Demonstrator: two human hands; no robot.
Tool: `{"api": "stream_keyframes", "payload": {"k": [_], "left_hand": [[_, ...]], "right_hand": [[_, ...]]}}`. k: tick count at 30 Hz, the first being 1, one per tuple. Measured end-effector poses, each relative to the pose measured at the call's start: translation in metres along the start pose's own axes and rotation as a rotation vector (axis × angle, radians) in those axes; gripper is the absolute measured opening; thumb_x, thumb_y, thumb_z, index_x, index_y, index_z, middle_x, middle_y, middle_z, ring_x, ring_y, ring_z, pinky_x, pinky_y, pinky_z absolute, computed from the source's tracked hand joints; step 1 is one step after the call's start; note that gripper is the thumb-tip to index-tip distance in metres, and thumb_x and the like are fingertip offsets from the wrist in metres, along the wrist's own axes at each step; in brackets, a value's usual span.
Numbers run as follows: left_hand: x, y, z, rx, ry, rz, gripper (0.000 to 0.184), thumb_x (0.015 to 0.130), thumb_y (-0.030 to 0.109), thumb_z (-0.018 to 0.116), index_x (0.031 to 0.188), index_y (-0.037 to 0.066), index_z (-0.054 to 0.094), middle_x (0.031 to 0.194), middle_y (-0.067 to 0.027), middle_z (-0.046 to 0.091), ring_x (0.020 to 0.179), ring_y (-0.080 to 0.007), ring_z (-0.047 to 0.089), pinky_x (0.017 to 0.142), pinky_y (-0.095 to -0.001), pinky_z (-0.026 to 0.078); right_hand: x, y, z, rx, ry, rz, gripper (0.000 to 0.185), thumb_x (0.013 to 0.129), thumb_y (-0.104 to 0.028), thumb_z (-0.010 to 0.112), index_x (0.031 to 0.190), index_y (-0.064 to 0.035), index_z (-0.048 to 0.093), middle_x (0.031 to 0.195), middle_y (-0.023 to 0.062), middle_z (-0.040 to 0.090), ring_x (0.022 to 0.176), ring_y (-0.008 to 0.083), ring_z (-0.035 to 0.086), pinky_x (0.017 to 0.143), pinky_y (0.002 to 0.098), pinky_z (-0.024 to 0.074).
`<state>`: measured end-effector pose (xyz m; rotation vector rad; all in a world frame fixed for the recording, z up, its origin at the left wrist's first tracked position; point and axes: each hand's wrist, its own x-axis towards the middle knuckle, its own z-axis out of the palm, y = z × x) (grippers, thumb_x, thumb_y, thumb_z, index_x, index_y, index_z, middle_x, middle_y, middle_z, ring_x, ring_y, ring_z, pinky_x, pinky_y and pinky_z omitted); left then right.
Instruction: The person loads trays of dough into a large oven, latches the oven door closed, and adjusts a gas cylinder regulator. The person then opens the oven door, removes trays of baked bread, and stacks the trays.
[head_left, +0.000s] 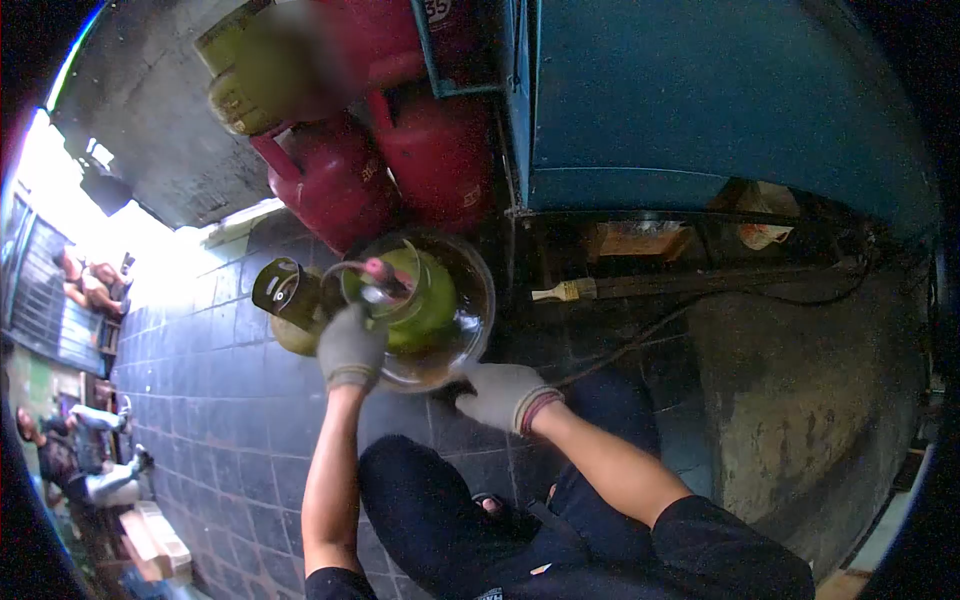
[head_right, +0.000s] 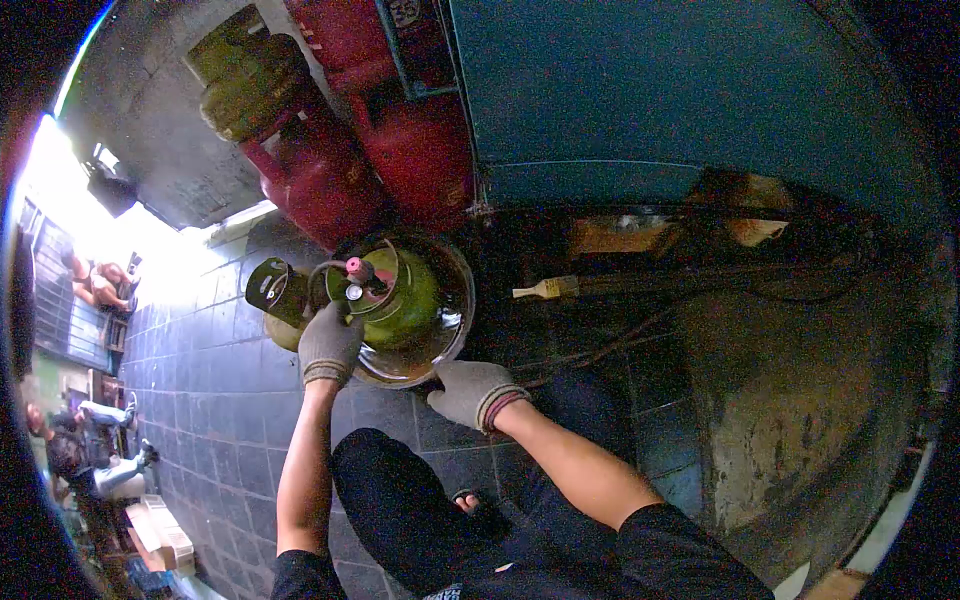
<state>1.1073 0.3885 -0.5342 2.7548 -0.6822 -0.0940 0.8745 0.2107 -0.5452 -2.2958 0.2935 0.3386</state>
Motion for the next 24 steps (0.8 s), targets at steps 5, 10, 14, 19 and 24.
{"api": "stream_keyframes", "payload": {"k": [5,10,14,19,24], "left_hand": [[0.024,0.014,-0.006,-0.002,-0.348,-0.069,0.056,0.103,0.048,0.075,0.141,0.008,0.079,0.135,-0.0281,0.081,0.113,-0.045,0.081,0.096,-0.0499,0.064],[0.039,-0.013,0.071,-0.984,-0.661,-0.412,0.045,0.111,0.035,0.068,0.15,0.015,0.074,0.148,-0.0144,0.078,0.132,-0.0338,0.073,0.114,-0.049,0.058],[0.039,-0.03,0.149,-1.585,-0.384,-0.263,0.036,0.114,0.029,0.065,0.146,0.015,0.073,0.141,-0.0119,0.079,0.132,-0.0339,0.071,0.118,-0.0531,0.055],[0.041,0.009,0.124,-2.076,-0.318,-0.661,0.04,0.113,0.032,0.066,0.144,0.009,0.074,0.139,-0.0161,0.081,0.129,-0.0377,0.073,0.117,-0.0528,0.056],[0.084,-0.055,0.202,-2.073,-0.5,-0.481,0.044,0.11,0.027,0.065,0.148,0.007,0.076,0.138,-0.0134,0.084,0.131,-0.0348,0.074,0.116,-0.0493,0.055]], "right_hand": [[0.003,-0.005,-0.005,-0.032,-0.014,0.023,0.057,0.102,-0.046,0.065,0.134,0.0015,0.074,0.129,0.0323,0.08,0.121,0.0492,0.078,0.105,0.0601,0.0615],[0.009,-0.007,-0.004,-0.019,-0.029,0.037,0.057,0.102,-0.046,0.066,0.131,0.001,0.076,0.126,0.0325,0.081,0.119,0.0492,0.079,0.106,0.0589,0.0616],[0.01,-0.009,0.001,-0.006,-0.032,0.051,0.054,0.101,-0.044,0.066,0.129,0.0012,0.077,0.124,0.0325,0.081,0.119,0.0495,0.079,0.106,0.0588,0.062],[-0.004,-0.004,0.009,0.022,0.016,0.034,0.052,0.099,-0.04,0.067,0.131,-0.0005,0.076,0.122,0.0318,0.082,0.116,0.0492,0.08,0.103,0.0602,0.0627],[-0.008,0.011,0.013,0.03,0.076,0.072,0.048,0.1,-0.038,0.068,0.133,-0.0042,0.075,0.122,0.029,0.082,0.115,0.0488,0.08,0.102,0.0593,0.0623]]}}
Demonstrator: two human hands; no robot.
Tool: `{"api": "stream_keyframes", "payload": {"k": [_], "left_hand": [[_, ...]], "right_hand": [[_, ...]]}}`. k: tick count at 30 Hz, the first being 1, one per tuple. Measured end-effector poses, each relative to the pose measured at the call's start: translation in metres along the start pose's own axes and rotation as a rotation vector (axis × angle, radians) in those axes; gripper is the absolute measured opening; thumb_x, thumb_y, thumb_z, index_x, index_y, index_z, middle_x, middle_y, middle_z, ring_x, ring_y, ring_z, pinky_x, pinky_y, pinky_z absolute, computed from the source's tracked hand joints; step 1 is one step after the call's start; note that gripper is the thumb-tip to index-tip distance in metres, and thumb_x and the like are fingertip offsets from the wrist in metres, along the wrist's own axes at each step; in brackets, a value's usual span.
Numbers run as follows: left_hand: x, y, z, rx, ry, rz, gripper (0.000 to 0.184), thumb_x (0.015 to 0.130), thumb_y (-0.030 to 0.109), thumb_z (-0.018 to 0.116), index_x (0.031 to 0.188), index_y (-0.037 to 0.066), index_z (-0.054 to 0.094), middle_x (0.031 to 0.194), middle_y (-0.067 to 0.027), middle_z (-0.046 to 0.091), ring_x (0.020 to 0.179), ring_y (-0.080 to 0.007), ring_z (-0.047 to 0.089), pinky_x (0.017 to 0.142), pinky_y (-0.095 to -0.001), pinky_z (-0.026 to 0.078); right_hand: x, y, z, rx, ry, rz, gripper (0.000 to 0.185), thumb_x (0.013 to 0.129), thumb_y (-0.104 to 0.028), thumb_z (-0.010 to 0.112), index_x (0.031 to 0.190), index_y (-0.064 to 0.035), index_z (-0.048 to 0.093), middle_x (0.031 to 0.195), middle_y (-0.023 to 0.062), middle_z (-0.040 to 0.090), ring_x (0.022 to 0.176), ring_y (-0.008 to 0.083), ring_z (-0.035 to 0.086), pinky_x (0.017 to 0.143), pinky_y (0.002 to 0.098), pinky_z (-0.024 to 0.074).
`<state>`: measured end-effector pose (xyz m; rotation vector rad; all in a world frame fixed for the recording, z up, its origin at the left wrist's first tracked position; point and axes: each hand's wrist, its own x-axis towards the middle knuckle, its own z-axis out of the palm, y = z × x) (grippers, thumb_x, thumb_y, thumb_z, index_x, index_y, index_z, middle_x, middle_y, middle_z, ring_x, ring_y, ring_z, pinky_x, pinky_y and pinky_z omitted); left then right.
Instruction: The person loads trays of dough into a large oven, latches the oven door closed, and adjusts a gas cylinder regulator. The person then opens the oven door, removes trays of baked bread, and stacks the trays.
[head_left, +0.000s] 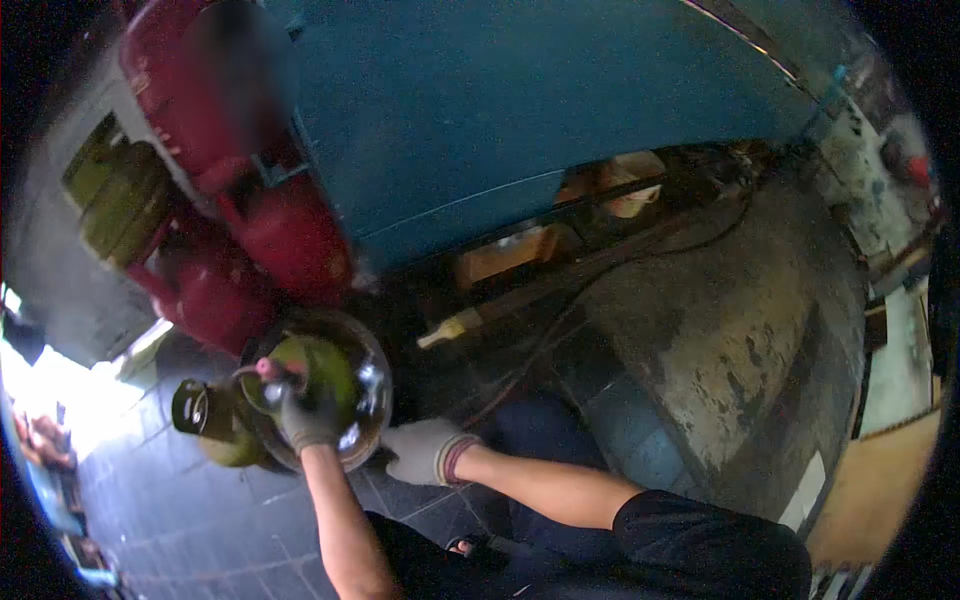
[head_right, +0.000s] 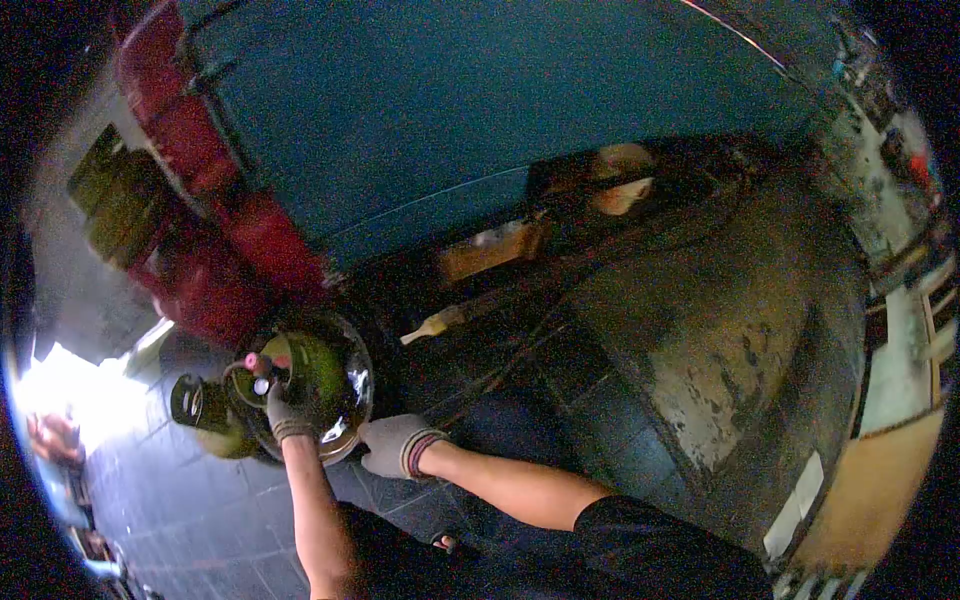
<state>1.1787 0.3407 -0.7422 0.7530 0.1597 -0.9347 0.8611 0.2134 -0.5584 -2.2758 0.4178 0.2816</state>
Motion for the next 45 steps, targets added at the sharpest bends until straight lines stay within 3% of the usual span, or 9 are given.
{"api": "stream_keyframes", "payload": {"k": [6,10,16,20,23,32,38,41,45], "left_hand": [[0.032,-0.01,-0.022,0.6,-0.222,0.297,0.043,0.116,0.012,0.047,0.151,0.002,0.071,0.156,-0.0154,0.074,0.146,-0.0317,0.065,0.131,-0.0475,0.044],[-0.021,-0.003,0.044,-0.012,0.079,0.069,0.044,0.122,0.029,0.048,0.149,0.003,0.072,0.156,-0.0146,0.074,0.147,-0.0319,0.064,0.131,-0.0492,0.043],[-0.041,0.001,0.063,-0.061,-0.084,0.038,0.05,0.118,0.046,0.063,0.148,0.007,0.073,0.152,-0.0125,0.076,0.143,-0.0315,0.065,0.129,-0.0482,0.044],[-0.017,0.004,0.031,-0.069,-0.056,0.122,0.051,0.117,0.047,0.067,0.149,0.009,0.073,0.15,-0.0108,0.076,0.141,-0.0319,0.065,0.128,-0.0484,0.045],[0.008,0.002,-0.007,-0.043,-0.356,0.153,0.046,0.119,0.044,0.065,0.148,0.01,0.074,0.147,-0.0099,0.077,0.139,-0.0313,0.067,0.125,-0.0493,0.047],[-0.044,0.015,0.08,-0.111,-0.069,0.041,0.041,0.123,0.034,0.054,0.15,0.01,0.071,0.157,-0.0098,0.073,0.146,-0.0307,0.063,0.13,-0.0481,0.043],[0.024,0.03,0.011,-0.085,-0.572,0.032,0.04,0.123,0.03,0.051,0.152,0.011,0.071,0.162,-0.0096,0.07,0.152,-0.033,0.058,0.135,-0.0515,0.036],[-0.03,0.028,0.099,-0.095,0.039,0.078,0.043,0.12,0.028,0.053,0.157,0.014,0.07,0.163,-0.0094,0.07,0.153,-0.032,0.059,0.132,-0.0531,0.037],[0.0,0.038,0.068,0.182,-0.456,0.176,0.05,0.121,0.042,0.058,0.159,0.013,0.07,0.161,-0.0113,0.072,0.154,-0.0342,0.058,0.135,-0.0534,0.036]], "right_hand": [[-0.013,-0.001,-0.011,-0.013,-0.01,0.045,0.05,0.101,-0.036,0.068,0.14,-0.0058,0.073,0.129,0.0281,0.081,0.119,0.0486,0.079,0.106,0.0595,0.0608],[-0.015,-0.007,-0.016,0.002,-0.052,0.073,0.052,0.1,-0.034,0.069,0.146,-0.0084,0.07,0.127,0.0285,0.082,0.117,0.0489,0.079,0.105,0.0598,0.061],[-0.024,-0.017,-0.023,0.004,-0.026,0.064,0.053,0.1,-0.033,0.069,0.15,-0.0148,0.07,0.124,0.0283,0.082,0.114,0.0479,0.08,0.102,0.0605,0.0623],[-0.02,-0.012,-0.01,0.019,0.067,0.026,0.043,0.099,-0.037,0.072,0.123,-0.0019,0.078,0.117,0.0268,0.084,0.111,0.0465,0.082,0.098,0.0584,0.0643],[-0.017,-0.011,-0.008,0.008,0.008,0.036,0.052,0.099,-0.034,0.069,0.148,-0.017,0.075,0.125,0.0268,0.083,0.114,0.0467,0.081,0.103,0.0581,0.0625],[-0.011,-0.015,-0.007,-0.033,-0.042,0.083,0.05,0.099,-0.035,0.068,0.143,-0.0122,0.077,0.123,0.0285,0.082,0.114,0.0474,0.08,0.103,0.0592,0.0622],[-0.016,-0.015,-0.012,0.003,-0.035,0.057,0.055,0.1,-0.034,0.068,0.149,-0.0122,0.071,0.12,0.0296,0.082,0.111,0.0496,0.08,0.102,0.0602,0.0621],[-0.013,-0.007,-0.008,-0.016,-0.036,0.042,0.057,0.1,-0.034,0.068,0.153,-0.0127,0.068,0.119,0.0302,0.082,0.111,0.0503,0.08,0.103,0.0604,0.062],[-0.016,-0.012,-0.015,-0.018,-0.03,0.072,0.055,0.099,-0.033,0.068,0.149,-0.0103,0.07,0.119,0.0301,0.082,0.112,0.0499,0.08,0.103,0.0606,0.0617]]}}
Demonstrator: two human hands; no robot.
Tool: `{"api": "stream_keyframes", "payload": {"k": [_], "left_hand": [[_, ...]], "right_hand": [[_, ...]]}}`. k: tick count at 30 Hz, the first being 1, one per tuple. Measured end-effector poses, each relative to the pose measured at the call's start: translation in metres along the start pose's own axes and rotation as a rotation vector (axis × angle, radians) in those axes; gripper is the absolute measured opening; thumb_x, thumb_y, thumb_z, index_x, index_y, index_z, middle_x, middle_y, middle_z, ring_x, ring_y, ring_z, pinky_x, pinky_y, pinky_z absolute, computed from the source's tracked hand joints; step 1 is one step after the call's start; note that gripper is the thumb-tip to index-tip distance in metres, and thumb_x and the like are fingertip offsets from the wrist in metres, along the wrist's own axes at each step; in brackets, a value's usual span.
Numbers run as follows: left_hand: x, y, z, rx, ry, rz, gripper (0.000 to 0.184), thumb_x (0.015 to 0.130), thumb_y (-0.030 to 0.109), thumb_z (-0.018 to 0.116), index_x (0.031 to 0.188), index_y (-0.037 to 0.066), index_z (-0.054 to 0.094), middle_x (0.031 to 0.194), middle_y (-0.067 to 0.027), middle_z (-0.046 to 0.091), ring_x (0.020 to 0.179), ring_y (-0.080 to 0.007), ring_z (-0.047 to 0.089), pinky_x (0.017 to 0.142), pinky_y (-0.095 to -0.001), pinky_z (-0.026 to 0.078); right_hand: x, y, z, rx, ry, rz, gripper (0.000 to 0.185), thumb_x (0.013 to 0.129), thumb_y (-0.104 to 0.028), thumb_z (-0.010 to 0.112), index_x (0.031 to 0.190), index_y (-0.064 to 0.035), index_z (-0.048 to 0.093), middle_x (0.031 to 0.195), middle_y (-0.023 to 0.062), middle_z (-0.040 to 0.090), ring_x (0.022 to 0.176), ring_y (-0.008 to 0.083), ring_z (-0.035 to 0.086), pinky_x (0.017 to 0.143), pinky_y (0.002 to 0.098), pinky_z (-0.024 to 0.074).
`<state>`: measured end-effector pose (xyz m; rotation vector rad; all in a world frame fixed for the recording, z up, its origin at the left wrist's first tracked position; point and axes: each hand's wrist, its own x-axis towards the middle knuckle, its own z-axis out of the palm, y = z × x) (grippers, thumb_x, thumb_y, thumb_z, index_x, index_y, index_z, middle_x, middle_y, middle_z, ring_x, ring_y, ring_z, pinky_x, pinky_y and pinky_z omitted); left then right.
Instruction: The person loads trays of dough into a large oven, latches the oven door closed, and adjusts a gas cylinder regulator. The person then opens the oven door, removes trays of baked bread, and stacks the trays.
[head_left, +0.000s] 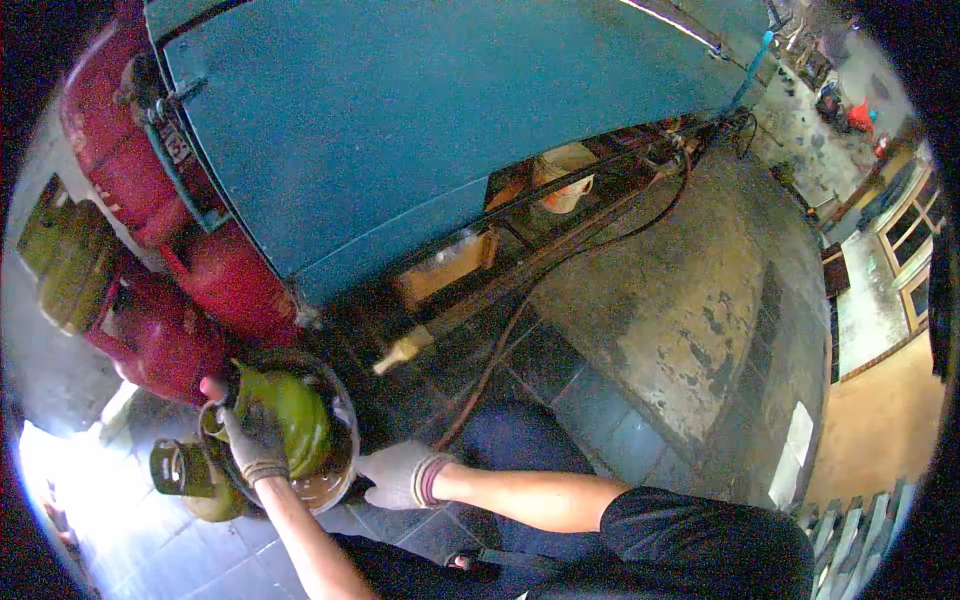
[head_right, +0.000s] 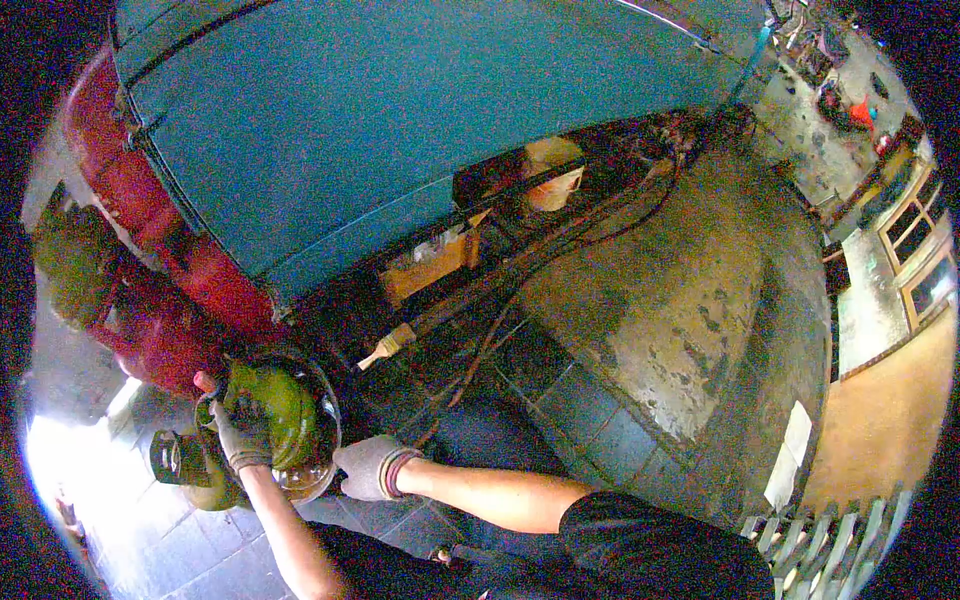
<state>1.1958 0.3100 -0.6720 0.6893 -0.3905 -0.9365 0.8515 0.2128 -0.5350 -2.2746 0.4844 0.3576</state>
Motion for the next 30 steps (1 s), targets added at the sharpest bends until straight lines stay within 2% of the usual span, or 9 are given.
{"api": "stream_keyframes", "payload": {"k": [2,10,11,13,15,21,24,25,30], "left_hand": [[-0.001,0.009,0.022,-0.275,0.525,-0.08,0.059,0.119,0.055,0.063,0.158,0.011,0.071,0.161,-0.0106,0.073,0.154,-0.0361,0.058,0.136,-0.053,0.035],[0.009,-0.001,-0.021,-0.319,0.375,-0.105,0.057,0.118,0.051,0.062,0.159,0.013,0.07,0.166,-0.0098,0.068,0.155,-0.0358,0.058,0.135,-0.0533,0.036],[0.012,-0.003,-0.039,-0.499,0.308,-0.135,0.056,0.118,0.05,0.062,0.159,0.013,0.07,0.166,-0.0101,0.068,0.155,-0.0356,0.058,0.135,-0.0535,0.035],[0.023,-0.005,-0.098,-1.291,0.134,-0.361,0.055,0.118,0.048,0.061,0.16,0.014,0.069,0.166,-0.0106,0.068,0.155,-0.0353,0.057,0.135,-0.0538,0.034],[0.016,-0.008,-0.098,-1.282,0.176,-0.328,0.051,0.118,0.042,0.061,0.16,0.015,0.07,0.166,-0.0106,0.069,0.155,-0.0347,0.058,0.135,-0.0563,0.034],[0.014,-0.014,-0.075,-0.691,0.142,-0.186,0.048,0.119,0.043,0.061,0.155,0.014,0.073,0.163,-0.0103,0.07,0.152,-0.0327,0.06,0.129,-0.0589,0.039],[0.016,-0.016,-0.089,-0.048,0.028,-0.059,0.054,0.118,0.054,0.063,0.153,0.013,0.074,0.155,-0.01,0.075,0.144,-0.033,0.065,0.128,-0.0543,0.043],[0.014,-0.015,-0.091,-0.054,0.136,-0.05,0.054,0.118,0.054,0.064,0.151,0.013,0.075,0.15,-0.0091,0.077,0.141,-0.0325,0.066,0.126,-0.0537,0.044],[0.01,-0.013,-0.078,-0.121,0.187,-0.034,0.057,0.118,0.056,0.065,0.154,0.013,0.074,0.148,-0.0078,0.079,0.135,-0.0296,0.07,0.12,-0.0516,0.051]], "right_hand": [[-0.004,-0.001,-0.004,0.038,0.015,-0.017,0.053,0.1,-0.034,0.067,0.145,-0.0072,0.072,0.12,0.0297,0.082,0.113,0.0496,0.08,0.104,0.0604,0.0616],[-0.008,-0.011,-0.014,0.009,-0.033,0.012,0.052,0.1,-0.034,0.067,0.143,-0.0055,0.074,0.123,0.029,0.082,0.115,0.049,0.08,0.105,0.0593,0.062],[-0.008,-0.011,-0.014,0.003,-0.048,0.019,0.052,0.099,-0.033,0.067,0.143,-0.0059,0.074,0.123,0.0287,0.082,0.115,0.0488,0.08,0.105,0.0592,0.0621],[-0.008,-0.01,-0.013,0.01,-0.04,0.012,0.053,0.099,-0.033,0.068,0.145,-0.0075,0.073,0.123,0.0284,0.083,0.115,0.0488,0.08,0.105,0.0593,0.0621],[-0.002,-0.007,-0.007,0.017,-0.032,0.002,0.054,0.099,-0.033,0.068,0.146,-0.009,0.072,0.123,0.0281,0.083,0.115,0.0487,0.08,0.105,0.0594,0.0622],[0.011,-0.006,0.005,-0.023,-0.079,0.03,0.062,0.097,-0.03,0.069,0.157,-0.015,0.067,0.125,0.0268,0.083,0.115,0.0476,0.081,0.104,0.0588,0.0627],[0.021,-0.002,0.017,-0.02,-0.075,0.028,0.062,0.097,-0.028,0.069,0.158,-0.016,0.066,0.124,0.0266,0.083,0.114,0.0476,0.081,0.103,0.0587,0.0627],[0.021,0.001,0.022,0.003,0.017,-0.007,0.046,0.094,-0.03,0.069,0.128,0.0001,0.08,0.116,0.0287,0.084,0.108,0.0464,0.083,0.095,0.0581,0.0659],[0.026,0.001,0.023,-0.016,0.0,0.01,0.045,0.093,-0.03,0.07,0.126,-0.0006,0.081,0.115,0.0269,0.085,0.106,0.0466,0.084,0.094,0.058,0.066]]}}
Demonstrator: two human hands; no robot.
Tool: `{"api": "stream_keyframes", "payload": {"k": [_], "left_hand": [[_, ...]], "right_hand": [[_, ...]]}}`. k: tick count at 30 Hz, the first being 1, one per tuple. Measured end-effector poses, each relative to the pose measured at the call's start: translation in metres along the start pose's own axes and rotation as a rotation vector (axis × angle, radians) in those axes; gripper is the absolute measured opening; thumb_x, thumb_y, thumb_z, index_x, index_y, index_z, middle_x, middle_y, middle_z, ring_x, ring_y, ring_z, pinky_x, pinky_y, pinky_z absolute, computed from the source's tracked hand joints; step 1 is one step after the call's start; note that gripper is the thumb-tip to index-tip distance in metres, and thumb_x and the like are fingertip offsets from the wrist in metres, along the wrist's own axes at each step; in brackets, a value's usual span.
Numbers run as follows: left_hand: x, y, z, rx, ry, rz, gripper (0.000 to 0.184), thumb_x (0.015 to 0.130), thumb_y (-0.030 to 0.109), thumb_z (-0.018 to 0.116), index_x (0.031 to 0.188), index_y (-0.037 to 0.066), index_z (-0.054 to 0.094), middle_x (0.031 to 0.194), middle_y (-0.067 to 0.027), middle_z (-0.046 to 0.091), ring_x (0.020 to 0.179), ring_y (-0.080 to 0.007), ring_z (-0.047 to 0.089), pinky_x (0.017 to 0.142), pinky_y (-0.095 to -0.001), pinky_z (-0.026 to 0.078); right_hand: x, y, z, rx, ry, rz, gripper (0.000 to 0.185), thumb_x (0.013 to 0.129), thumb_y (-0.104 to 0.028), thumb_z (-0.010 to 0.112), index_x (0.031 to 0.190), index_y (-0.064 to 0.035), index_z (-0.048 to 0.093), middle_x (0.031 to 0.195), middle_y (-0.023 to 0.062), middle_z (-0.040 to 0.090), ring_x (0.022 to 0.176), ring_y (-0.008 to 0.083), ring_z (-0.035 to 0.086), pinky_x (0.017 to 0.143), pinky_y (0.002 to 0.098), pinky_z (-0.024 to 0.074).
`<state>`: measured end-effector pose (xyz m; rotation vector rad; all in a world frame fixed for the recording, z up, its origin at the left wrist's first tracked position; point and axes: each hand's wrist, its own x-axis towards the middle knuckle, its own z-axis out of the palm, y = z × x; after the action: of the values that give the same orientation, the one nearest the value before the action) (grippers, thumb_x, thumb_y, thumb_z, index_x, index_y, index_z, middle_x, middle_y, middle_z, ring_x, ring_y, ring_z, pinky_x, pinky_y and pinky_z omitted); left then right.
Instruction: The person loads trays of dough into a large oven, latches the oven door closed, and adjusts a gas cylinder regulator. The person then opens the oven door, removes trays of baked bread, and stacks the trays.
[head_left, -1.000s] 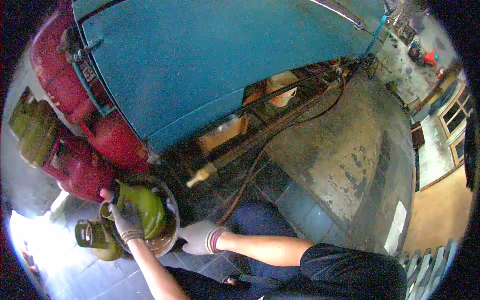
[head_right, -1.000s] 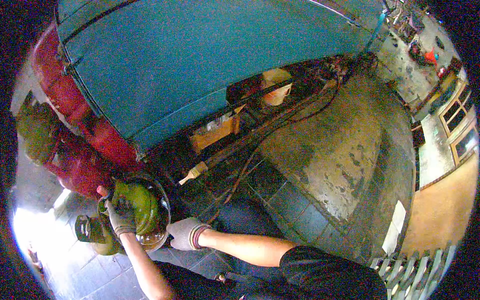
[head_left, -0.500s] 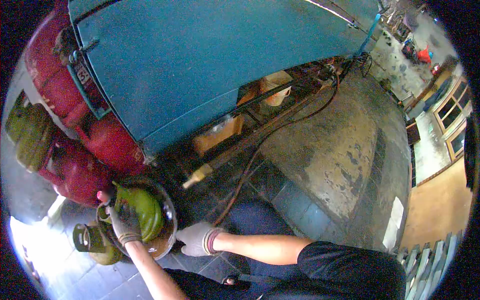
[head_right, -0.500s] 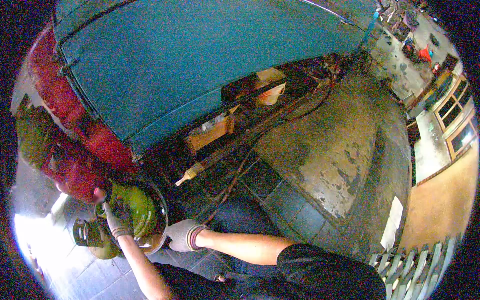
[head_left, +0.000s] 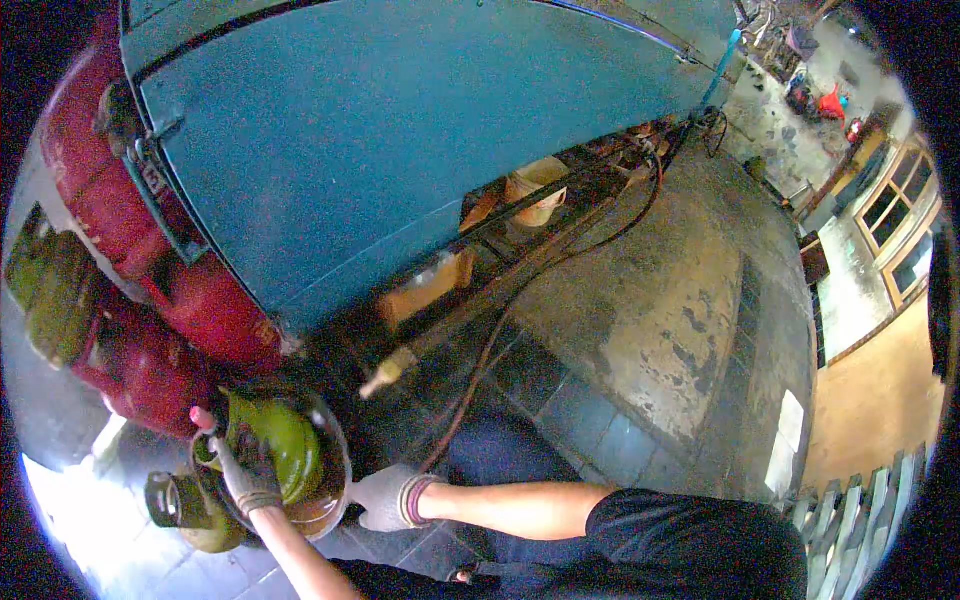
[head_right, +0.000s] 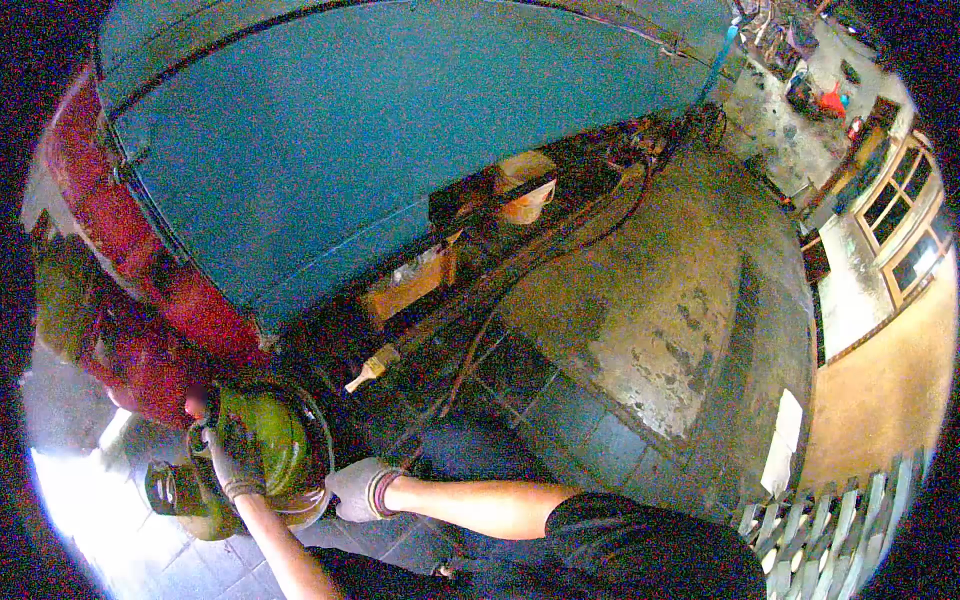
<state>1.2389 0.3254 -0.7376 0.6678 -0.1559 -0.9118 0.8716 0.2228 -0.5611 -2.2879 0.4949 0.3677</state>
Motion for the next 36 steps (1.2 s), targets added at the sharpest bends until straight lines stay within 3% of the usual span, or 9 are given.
{"api": "stream_keyframes", "payload": {"k": [4,7,13,16,19,22,27,30,36], "left_hand": [[-0.007,0.012,0.015,-0.668,0.174,-0.338,0.056,0.119,0.054,0.064,0.156,0.012,0.074,0.15,-0.0083,0.079,0.134,-0.03,0.071,0.121,-0.0509,0.053],[-0.025,0.007,0.053,0.006,0.226,-0.112,0.055,0.119,0.053,0.064,0.155,0.013,0.075,0.148,-0.0082,0.079,0.133,-0.0286,0.072,0.12,-0.0471,0.053],[-0.02,0.004,0.025,-0.027,-0.112,-0.102,0.044,0.117,0.05,0.068,0.141,0.016,0.08,0.128,-0.0045,0.083,0.118,-0.0243,0.073,0.107,-0.0432,0.056],[-0.033,0.005,0.042,-0.651,0.208,-0.347,0.041,0.116,0.049,0.069,0.139,0.017,0.08,0.124,-0.0013,0.081,0.115,-0.0224,0.072,0.103,-0.044,0.056],[-0.051,0.0,0.046,0.001,0.128,-0.104,0.043,0.116,0.051,0.069,0.143,0.019,0.078,0.13,-0.0009,0.08,0.115,-0.0218,0.071,0.102,-0.0441,0.056],[-0.067,0.003,0.061,0.02,0.179,-0.12,0.037,0.118,0.043,0.064,0.142,0.019,0.078,0.132,-0.0023,0.081,0.12,-0.0242,0.07,0.108,-0.0462,0.053],[-0.108,-0.011,0.082,-0.019,0.279,-0.314,0.032,0.12,0.03,0.056,0.139,0.019,0.079,0.134,-0.0045,0.082,0.129,-0.0281,0.07,0.119,-0.0498,0.05],[-0.13,-0.006,0.098,0.026,0.36,-0.422,0.033,0.122,0.023,0.051,0.138,0.019,0.079,0.135,-0.0058,0.083,0.134,-0.0305,0.07,0.125,-0.052,0.047],[-0.157,0.025,0.159,0.702,0.432,-0.694,0.04,0.115,0.038,0.063,0.143,0.014,0.079,0.138,-0.0088,0.084,0.126,-0.031,0.075,0.114,-0.0487,0.054]], "right_hand": [[-0.003,-0.003,-0.002,0.011,0.013,-0.004,0.044,0.092,-0.03,0.071,0.123,-0.0005,0.081,0.112,0.0268,0.085,0.104,0.0467,0.084,0.092,0.0592,0.0662],[0.001,-0.004,-0.004,-0.041,-0.08,0.012,0.062,0.096,-0.03,0.068,0.157,-0.0178,0.066,0.121,0.0265,0.083,0.11,0.0474,0.081,0.1,0.0603,0.0633],[-0.002,-0.009,-0.009,-0.015,-0.106,-0.008,0.06,0.096,-0.03,0.068,0.153,-0.0095,0.067,0.119,0.0297,0.083,0.11,0.0477,0.082,0.099,0.0596,0.0637],[-0.004,-0.008,-0.008,-0.008,-0.066,-0.02,0.055,0.096,-0.03,0.068,0.145,-0.0066,0.072,0.114,0.0302,0.083,0.108,0.0481,0.082,0.098,0.0594,0.0641],[0.0,-0.012,-0.004,-0.038,-0.058,-0.03,0.047,0.096,-0.03,0.068,0.136,-0.0065,0.078,0.112,0.0299,0.083,0.106,0.0483,0.082,0.097,0.0588,0.0645],[-0.002,-0.02,-0.007,-0.054,-0.07,-0.028,0.045,0.097,-0.031,0.067,0.135,-0.009,0.081,0.115,0.0294,0.084,0.106,0.0481,0.082,0.096,0.0578,0.0651],[-0.015,-0.034,-0.03,0.045,-0.113,-0.131,0.056,0.099,-0.04,0.067,0.154,-0.0372,0.076,0.129,0.0249,0.083,0.112,0.0444,0.082,0.1,0.0536,0.0665],[0.009,-0.025,0.001,-0.063,-0.074,-0.145,0.05,0.099,-0.041,0.066,0.134,-0.0092,0.082,0.125,0.0275,0.083,0.11,0.0478,0.082,0.099,0.0553,0.0663],[0.015,-0.023,0.015,-0.004,-0.051,-0.212,0.05,0.099,-0.041,0.065,0.126,-0.0025,0.08,0.119,0.0302,0.083,0.111,0.0481,0.082,0.101,0.0584,0.0643]]}}
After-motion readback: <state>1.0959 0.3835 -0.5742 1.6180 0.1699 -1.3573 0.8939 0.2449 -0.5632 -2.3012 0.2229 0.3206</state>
